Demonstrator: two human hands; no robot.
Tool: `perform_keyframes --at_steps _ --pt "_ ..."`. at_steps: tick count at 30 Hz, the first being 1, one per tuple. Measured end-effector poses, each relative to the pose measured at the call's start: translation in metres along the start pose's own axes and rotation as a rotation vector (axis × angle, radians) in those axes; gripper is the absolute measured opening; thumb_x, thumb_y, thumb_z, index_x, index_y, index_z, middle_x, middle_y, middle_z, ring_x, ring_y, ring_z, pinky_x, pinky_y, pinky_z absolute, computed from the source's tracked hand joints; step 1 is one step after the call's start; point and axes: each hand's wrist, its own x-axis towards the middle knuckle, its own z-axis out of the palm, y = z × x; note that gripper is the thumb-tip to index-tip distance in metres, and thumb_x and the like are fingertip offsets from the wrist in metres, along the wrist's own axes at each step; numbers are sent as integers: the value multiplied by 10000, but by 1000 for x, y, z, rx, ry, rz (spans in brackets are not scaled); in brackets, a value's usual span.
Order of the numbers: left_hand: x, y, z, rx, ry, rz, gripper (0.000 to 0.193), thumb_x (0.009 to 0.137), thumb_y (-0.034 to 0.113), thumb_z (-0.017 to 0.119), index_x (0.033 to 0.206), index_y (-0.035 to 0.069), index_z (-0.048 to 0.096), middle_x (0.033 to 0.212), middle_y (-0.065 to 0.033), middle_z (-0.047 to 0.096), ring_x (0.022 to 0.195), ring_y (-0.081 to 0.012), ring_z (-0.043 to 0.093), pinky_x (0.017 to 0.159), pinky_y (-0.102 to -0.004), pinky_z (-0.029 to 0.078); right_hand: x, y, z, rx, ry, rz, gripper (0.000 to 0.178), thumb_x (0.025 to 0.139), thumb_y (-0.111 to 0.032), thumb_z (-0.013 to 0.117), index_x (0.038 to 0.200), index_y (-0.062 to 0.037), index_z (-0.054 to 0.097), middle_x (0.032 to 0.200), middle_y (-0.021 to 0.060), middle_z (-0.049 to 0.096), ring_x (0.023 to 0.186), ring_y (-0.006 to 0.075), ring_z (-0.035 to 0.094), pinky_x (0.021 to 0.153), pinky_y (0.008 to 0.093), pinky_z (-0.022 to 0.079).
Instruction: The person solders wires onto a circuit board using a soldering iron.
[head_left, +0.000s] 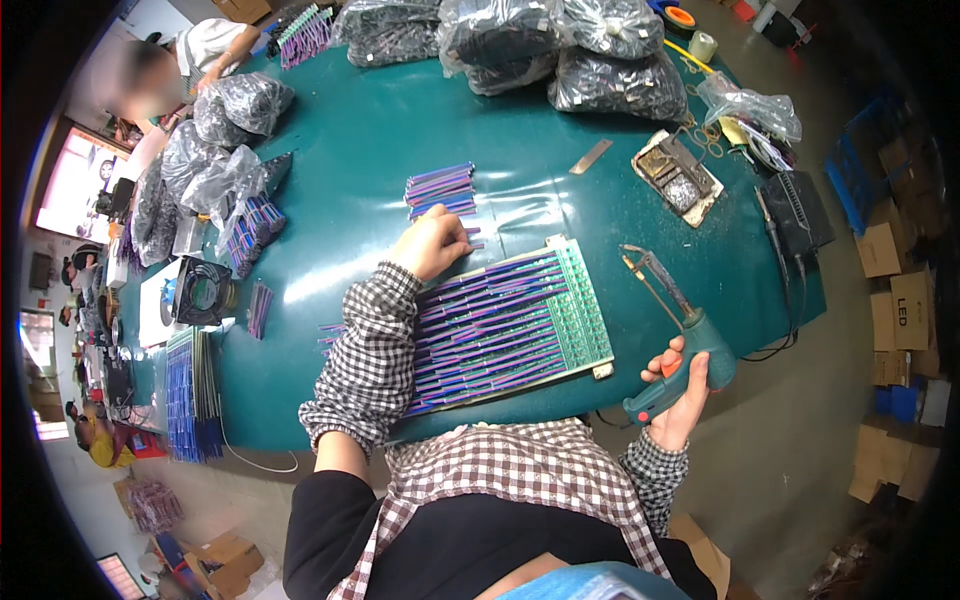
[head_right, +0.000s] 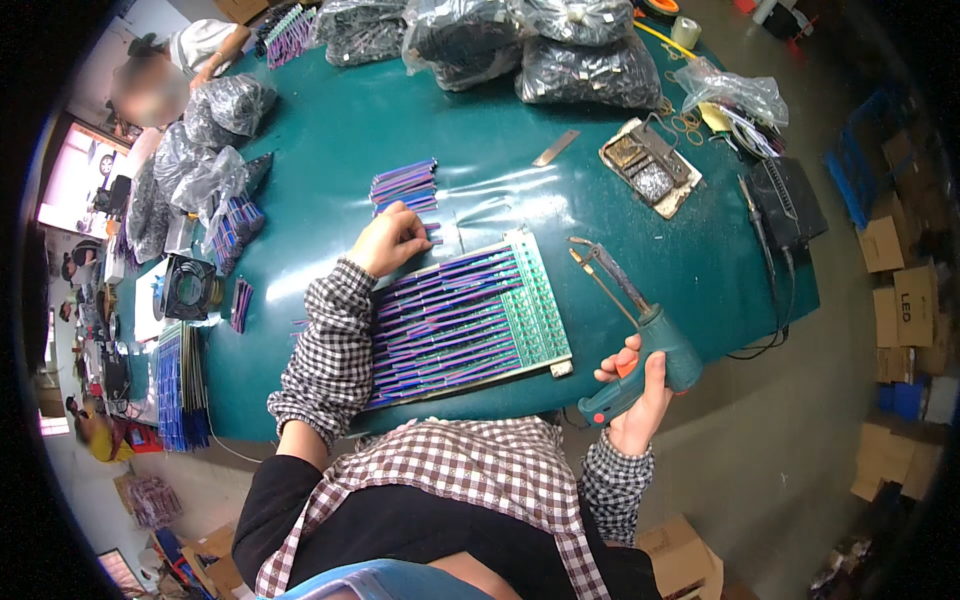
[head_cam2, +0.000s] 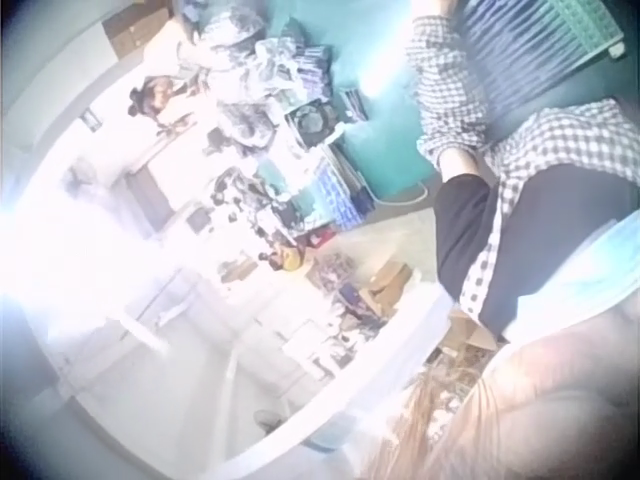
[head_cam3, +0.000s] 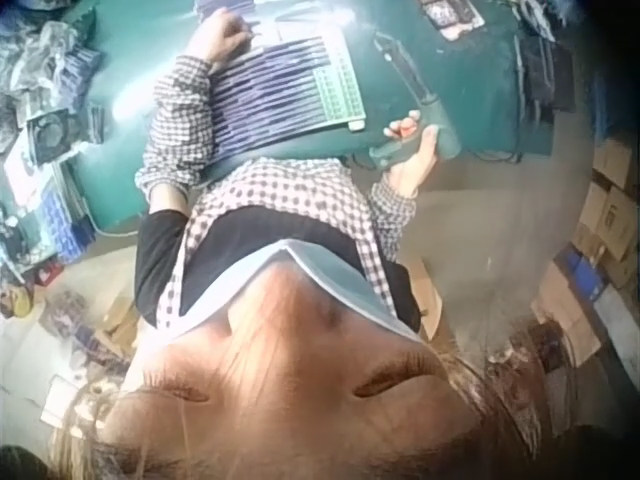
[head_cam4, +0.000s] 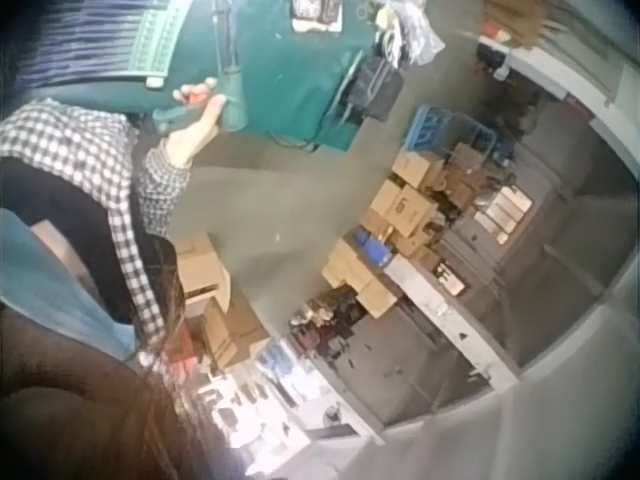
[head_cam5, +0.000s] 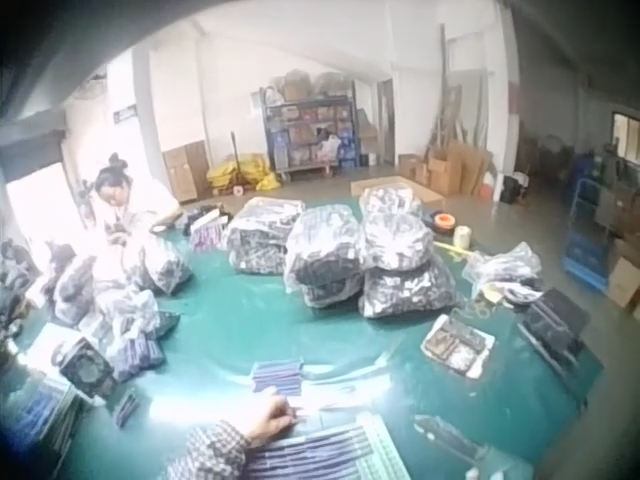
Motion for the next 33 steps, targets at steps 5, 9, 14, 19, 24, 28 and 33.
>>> perform_keyframes --at_steps 5,9,14,19,24,28,33 --pt "-3 -2 5 7 54 111 138 756 128 714 791 43 611 856 -95 515 813 -245 551 734 -327 470 -1 0 -10 13 -20 -24 434 934 -454 497 1047 -37 539 768 11 579 706 135 580 606 271 514" --pt "-3 -10 5 -81 106 116 133 775 134 672 806 27 600 819 -128 562 808 -301 573 742 -366 470 1 0 -16 30 -19 -27 440 936 -409 503 1069 8 535 791 52 585 719 173 610 619 310 549" --pt "-17 22 -7 -479 287 -49 69 835 13 634 884 -7 589 794 -72 658 698 -113 626 619 -252 498 -7 -9 -21 -71 -56 -41 496 926 -506 482 1069 -32 509 804 23 553 762 146 567 620 270 518" --pt "-39 99 -2 -145 137 310 221 776 -63 622 983 12 640 873 -108 629 792 -219 627 678 -294 504 -16 -15 -19 -111 -21 -58 524 931 -514 459 1103 -21 505 844 34 553 770 152 571 638 280 526" --pt "-41 108 48 32 213 500 303 704 52 601 1005 26 625 883 -77 568 762 -236 582 621 -325 496 -24 -16 -18 -181 -48 -55 572 916 -507 484 1128 23 500 868 66 565 788 190 596 651 311 549" --pt "-45 111 60 129 134 465 377 649 -12 632 1025 -11 635 869 -76 579 732 -218 573 615 -313 492 -29 -18 -19 -227 -84 -52 598 902 -528 504 1151 16 482 896 65 578 840 205 610 688 300 553" --pt "-46 115 62 146 154 454 369 657 14 644 1025 -7 640 867 -72 582 740 -199 571 610 -297 493 -33 -21 -11 -325 -38 -78 627 877 -473 563 1161 81 487 937 144 613 851 275 649 697 358 581"
